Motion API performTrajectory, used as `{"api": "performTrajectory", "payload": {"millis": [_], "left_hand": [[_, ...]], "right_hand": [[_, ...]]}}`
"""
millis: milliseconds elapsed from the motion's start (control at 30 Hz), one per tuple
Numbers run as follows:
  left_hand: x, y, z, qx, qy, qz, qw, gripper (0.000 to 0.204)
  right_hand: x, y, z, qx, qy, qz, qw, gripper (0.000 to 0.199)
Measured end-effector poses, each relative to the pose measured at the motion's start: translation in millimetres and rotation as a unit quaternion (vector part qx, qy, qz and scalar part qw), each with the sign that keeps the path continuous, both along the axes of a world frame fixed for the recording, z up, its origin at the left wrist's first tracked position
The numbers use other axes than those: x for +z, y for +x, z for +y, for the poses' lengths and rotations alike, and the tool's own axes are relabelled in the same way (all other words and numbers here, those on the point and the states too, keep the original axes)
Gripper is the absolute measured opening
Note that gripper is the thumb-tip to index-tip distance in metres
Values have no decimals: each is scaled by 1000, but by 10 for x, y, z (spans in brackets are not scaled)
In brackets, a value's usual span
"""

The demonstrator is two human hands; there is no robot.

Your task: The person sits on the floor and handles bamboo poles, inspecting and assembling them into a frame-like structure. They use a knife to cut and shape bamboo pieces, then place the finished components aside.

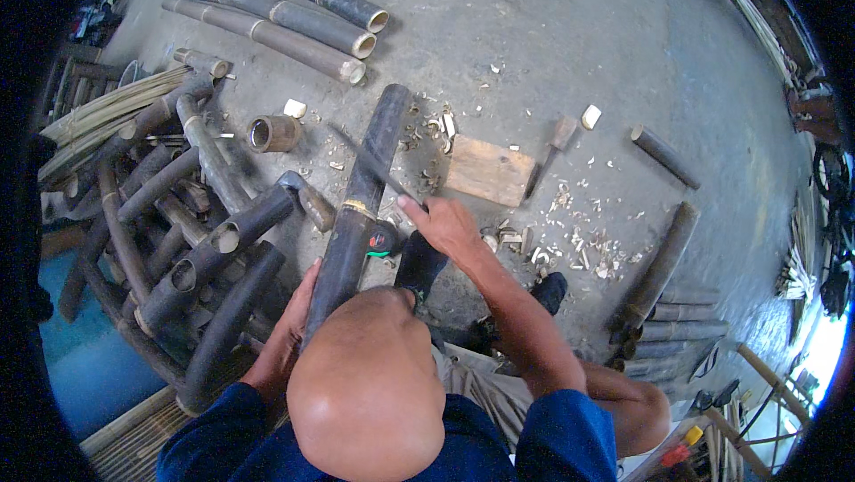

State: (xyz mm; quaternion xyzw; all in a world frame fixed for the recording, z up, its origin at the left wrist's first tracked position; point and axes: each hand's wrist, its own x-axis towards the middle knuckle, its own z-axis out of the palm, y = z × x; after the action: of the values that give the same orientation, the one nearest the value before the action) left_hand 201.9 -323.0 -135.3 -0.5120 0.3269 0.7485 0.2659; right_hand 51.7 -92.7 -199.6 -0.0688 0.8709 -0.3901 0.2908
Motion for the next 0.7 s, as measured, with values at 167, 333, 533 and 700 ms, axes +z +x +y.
{"api": "performTrajectory", "payload": {"millis": [167,333,533,700], "left_hand": [[13,-1,-20,8,29,2,1000,64],[25,-45,-35,22,45,-4,999,64],[-15,20,4,16,31,-6,999,69],[-75,35,23,-3,13,7,1000,74]], "right_hand": [[-32,2,-34,182,3,-18,983,84],[-12,34,-74,235,2,-60,970,82],[-53,79,-69,89,5,-24,996,77],[-92,44,-73,156,33,-26,987,74]]}}
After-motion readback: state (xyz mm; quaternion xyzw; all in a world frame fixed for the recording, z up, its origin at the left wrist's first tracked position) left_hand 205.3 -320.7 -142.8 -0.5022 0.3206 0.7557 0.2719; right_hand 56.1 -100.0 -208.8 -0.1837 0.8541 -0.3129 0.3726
